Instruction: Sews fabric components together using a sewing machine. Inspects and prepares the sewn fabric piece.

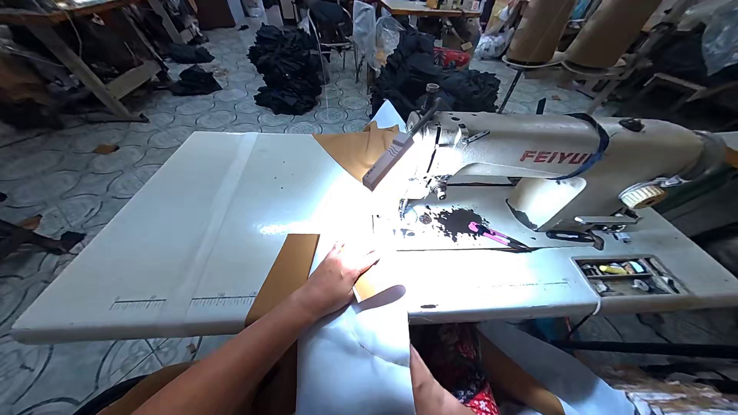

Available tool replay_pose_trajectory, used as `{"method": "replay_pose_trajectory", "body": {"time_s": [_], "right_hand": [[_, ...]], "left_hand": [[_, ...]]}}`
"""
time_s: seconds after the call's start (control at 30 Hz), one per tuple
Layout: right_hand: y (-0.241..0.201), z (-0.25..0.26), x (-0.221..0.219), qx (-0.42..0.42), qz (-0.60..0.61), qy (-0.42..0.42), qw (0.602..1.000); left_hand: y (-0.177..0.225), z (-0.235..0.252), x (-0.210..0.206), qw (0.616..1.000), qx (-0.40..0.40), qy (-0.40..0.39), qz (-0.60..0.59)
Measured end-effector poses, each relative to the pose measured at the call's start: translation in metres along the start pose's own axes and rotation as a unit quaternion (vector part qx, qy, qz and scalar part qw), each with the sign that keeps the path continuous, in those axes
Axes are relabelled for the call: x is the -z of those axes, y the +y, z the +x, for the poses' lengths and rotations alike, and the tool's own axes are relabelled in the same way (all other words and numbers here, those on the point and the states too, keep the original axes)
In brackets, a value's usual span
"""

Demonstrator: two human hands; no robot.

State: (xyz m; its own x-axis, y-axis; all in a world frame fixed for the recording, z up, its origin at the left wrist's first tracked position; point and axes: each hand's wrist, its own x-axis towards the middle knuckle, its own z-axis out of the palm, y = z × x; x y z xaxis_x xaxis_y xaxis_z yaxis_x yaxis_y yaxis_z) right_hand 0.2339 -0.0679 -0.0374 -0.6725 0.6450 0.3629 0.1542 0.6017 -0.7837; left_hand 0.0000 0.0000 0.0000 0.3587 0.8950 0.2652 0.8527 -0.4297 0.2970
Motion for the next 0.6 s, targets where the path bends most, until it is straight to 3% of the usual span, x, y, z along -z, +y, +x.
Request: {"method": "replay_pose_trajectory", "body": {"time_s": [0.07,0.13,0.23,0.3,0.43,0.53,0.6], "right_hand": [[0.002,0.012,0.025,0.152,-0.105,0.002,0.983],[0.016,0.026,0.048,0.237,-0.182,0.081,0.951],[0.022,0.052,0.088,0.130,-0.212,0.173,0.953],[0.021,0.076,0.098,0.011,-0.231,0.170,0.958],[0.024,0.121,0.085,-0.169,-0.217,0.008,0.961],[0.014,0.144,0.076,-0.225,-0.239,-0.114,0.938],[0.013,0.152,0.075,-0.224,-0.217,-0.144,0.939]], "left_hand": [[0.000,0.000,-0.001,1.000,0.002,-0.004,-0.001],[0.000,-0.002,-0.003,1.000,-0.012,0.008,0.001],[0.012,-0.012,-0.005,0.999,-0.031,0.027,-0.007],[0.021,-0.020,-0.007,0.998,-0.034,0.044,-0.018],[0.022,-0.023,-0.009,0.998,-0.035,0.051,-0.030],[0.020,-0.023,-0.010,0.996,-0.042,0.070,-0.033],[0.020,-0.023,-0.011,0.996,-0.040,0.077,-0.032]]}}
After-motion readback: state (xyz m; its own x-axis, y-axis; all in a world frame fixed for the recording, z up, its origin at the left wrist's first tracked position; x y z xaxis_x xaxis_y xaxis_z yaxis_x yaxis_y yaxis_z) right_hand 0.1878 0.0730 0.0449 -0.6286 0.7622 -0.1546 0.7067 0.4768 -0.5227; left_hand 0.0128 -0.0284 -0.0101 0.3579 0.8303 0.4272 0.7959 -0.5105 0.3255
